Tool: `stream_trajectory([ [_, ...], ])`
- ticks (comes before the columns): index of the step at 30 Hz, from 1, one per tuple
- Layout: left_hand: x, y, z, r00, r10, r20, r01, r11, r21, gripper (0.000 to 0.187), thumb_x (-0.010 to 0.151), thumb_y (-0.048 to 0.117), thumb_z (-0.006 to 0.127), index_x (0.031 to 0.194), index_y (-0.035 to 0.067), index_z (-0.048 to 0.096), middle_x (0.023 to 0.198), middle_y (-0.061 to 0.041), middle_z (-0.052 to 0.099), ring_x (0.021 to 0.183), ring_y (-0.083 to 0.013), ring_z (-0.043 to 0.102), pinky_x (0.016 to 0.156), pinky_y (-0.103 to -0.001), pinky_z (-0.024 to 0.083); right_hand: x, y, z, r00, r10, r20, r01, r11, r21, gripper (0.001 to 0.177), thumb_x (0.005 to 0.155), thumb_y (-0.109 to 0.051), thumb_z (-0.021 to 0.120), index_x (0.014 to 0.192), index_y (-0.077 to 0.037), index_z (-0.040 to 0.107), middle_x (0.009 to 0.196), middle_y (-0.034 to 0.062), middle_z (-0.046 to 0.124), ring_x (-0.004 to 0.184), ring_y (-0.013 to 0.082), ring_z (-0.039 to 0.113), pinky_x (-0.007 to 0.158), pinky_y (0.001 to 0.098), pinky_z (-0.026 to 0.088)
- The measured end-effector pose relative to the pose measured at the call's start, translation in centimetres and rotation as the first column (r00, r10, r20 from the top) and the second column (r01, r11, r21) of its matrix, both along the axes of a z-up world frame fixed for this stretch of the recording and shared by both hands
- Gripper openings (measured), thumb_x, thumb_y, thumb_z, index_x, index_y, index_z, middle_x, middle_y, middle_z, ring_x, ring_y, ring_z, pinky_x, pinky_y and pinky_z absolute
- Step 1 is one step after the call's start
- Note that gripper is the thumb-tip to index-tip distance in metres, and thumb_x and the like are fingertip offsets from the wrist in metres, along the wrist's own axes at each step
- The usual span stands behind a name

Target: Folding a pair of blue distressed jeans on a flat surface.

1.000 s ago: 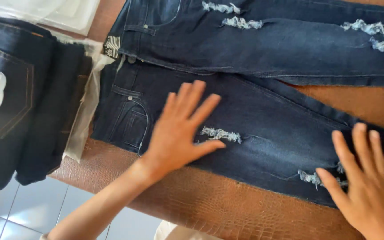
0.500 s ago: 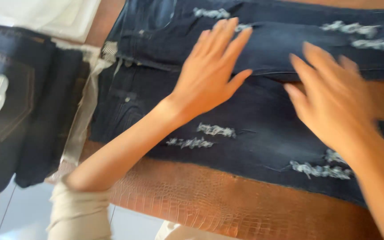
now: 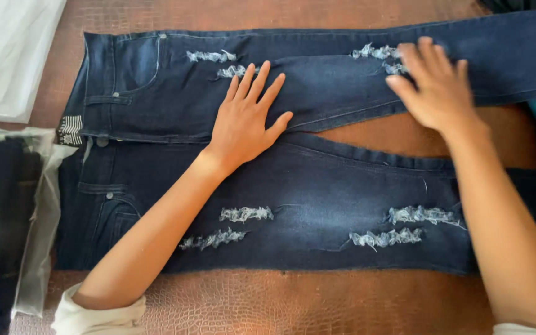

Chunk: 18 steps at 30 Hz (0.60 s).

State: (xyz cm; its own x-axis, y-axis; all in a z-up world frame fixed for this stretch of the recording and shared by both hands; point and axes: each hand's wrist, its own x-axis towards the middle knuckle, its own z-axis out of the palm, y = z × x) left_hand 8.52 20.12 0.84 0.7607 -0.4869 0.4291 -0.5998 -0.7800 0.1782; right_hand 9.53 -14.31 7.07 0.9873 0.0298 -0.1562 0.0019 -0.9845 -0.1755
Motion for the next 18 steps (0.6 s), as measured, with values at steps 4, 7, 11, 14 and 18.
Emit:
stream_trajectory([
  [4, 0.2, 0.6, 0.0, 1.000, -0.014, 0.002, 0.014, 1.000, -0.027, 0.063, 0.106, 0.051, 0.056, 0.156, 0.013, 0.050, 0.164, -0.016, 0.038, 0.151, -0.0398, 0.036, 0.122, -0.055, 0.031, -0.1, -7.4, -1.2, 0.987, -0.158, -0.037, 0.154, 0.984, -0.093, 0.087, 0.096, -0.072, 0.009, 0.166, -0.021, 0.008, 0.172, 0.0122, -0.006, 0.158, 0.0341, -0.002, 0.122, 0.0637, -0.003],
  [7, 0.5, 1.4, 0.7, 0.994, 0.027, -0.104, -0.033, 0.998, -0.055, 0.079, 0.102, 0.061, 0.056, 0.157, 0.006, 0.044, 0.165, -0.016, 0.035, 0.153, -0.0360, 0.030, 0.125, -0.055, 0.019, 0.7, -13.9, -4.1, 0.959, -0.272, 0.081, 0.283, 0.943, -0.176, 0.084, 0.098, -0.072, 0.013, 0.168, -0.025, 0.011, 0.174, 0.0059, -0.001, 0.159, 0.0308, -0.003, 0.127, 0.0481, -0.006],
  [11, 1.1, 4.0, 2.7, 0.954, 0.144, -0.262, -0.133, 0.989, 0.060, 0.079, 0.097, 0.071, 0.047, 0.161, 0.025, 0.038, 0.168, -0.016, 0.025, 0.153, -0.0427, 0.020, 0.119, -0.063, 0.016, 0.5, -15.6, -5.2, 0.954, -0.252, 0.164, 0.281, 0.941, -0.190, 0.091, 0.099, -0.078, 0.017, 0.167, -0.017, 0.021, 0.174, 0.0168, 0.008, 0.159, 0.0352, 0.001, 0.122, 0.0546, -0.011],
  [14, 1.5, 6.3, 4.3, 0.858, 0.260, -0.442, -0.206, 0.964, 0.165, 0.084, 0.095, 0.074, 0.032, 0.165, 0.028, 0.023, 0.173, -0.008, 0.010, 0.157, -0.0330, 0.005, 0.123, -0.054, 0.003, 0.5, -17.8, -6.1, 0.935, -0.229, 0.272, 0.291, 0.933, -0.214, 0.095, 0.103, -0.081, 0.018, 0.167, -0.012, 0.027, 0.174, 0.0218, 0.013, 0.159, 0.0396, 0.001, 0.121, 0.0572, -0.013],
  [18, 1.0, 7.7, 5.3, 0.803, 0.366, -0.470, -0.292, 0.930, 0.225, 0.087, 0.095, 0.074, 0.026, 0.167, 0.026, 0.013, 0.173, -0.008, -0.002, 0.159, -0.0264, -0.006, 0.124, -0.052, -0.007, 0.0, -23.6, -6.2, 0.875, -0.347, 0.339, 0.431, 0.876, -0.216, 0.098, 0.103, -0.080, 0.019, 0.169, -0.007, 0.022, 0.174, 0.0236, 0.010, 0.160, 0.0386, 0.004, 0.116, 0.0643, -0.019],
])
